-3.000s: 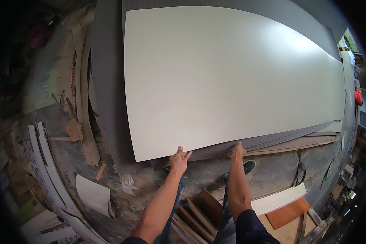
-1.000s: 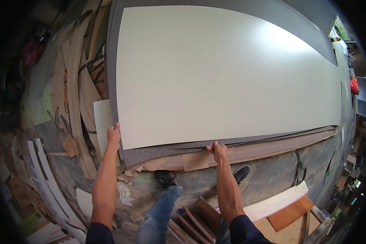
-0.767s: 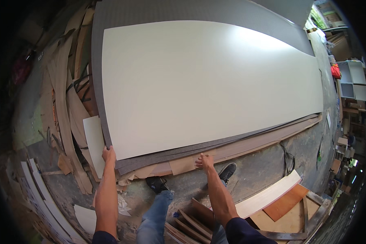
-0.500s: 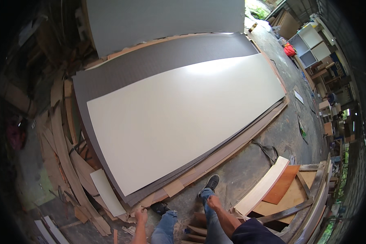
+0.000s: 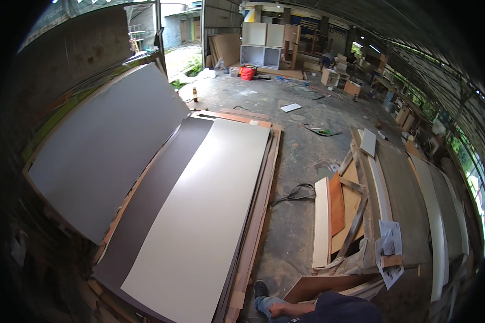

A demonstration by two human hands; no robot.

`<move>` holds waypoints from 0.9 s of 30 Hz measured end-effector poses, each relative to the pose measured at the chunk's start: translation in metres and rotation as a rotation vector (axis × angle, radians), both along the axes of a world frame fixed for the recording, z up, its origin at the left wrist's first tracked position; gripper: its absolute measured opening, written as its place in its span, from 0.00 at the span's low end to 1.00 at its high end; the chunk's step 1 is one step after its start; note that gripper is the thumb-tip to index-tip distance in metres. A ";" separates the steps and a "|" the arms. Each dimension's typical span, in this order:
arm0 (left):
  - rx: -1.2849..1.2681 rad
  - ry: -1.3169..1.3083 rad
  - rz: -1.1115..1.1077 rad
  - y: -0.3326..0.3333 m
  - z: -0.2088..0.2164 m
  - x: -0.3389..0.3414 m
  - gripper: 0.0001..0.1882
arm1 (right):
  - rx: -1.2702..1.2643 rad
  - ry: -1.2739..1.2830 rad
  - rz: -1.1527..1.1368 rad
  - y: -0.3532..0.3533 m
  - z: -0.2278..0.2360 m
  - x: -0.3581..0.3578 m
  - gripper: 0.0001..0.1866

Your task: The person organizes and aligns various wood panels on a workbench, uses a hammer and a measuring tape to adjust and check a decorative wood strip, and moves several large white curved panels into place.

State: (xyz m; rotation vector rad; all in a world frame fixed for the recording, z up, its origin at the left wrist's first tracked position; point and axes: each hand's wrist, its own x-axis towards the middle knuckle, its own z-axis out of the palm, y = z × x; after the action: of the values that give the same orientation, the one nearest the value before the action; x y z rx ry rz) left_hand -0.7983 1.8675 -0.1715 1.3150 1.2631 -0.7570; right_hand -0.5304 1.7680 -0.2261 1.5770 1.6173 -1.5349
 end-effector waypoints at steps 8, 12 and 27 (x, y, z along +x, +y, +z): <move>-0.057 0.040 -0.357 -0.003 0.026 -0.021 0.33 | 0.237 -0.088 -0.651 -0.090 0.045 -0.033 0.24; -0.018 -0.006 -0.504 -0.013 0.018 -0.053 0.33 | 0.373 -0.228 -0.885 -0.129 0.043 -0.093 0.23; 0.004 -0.035 -1.012 -0.083 0.032 -0.056 0.31 | 0.232 -0.281 -1.158 -0.337 0.095 -0.206 0.23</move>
State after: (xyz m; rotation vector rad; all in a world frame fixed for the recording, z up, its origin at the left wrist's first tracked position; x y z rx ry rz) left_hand -0.8545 1.7848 -0.1391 1.9606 0.4930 -1.4001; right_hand -0.7361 1.4307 -0.1310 2.9727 0.6860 -1.4454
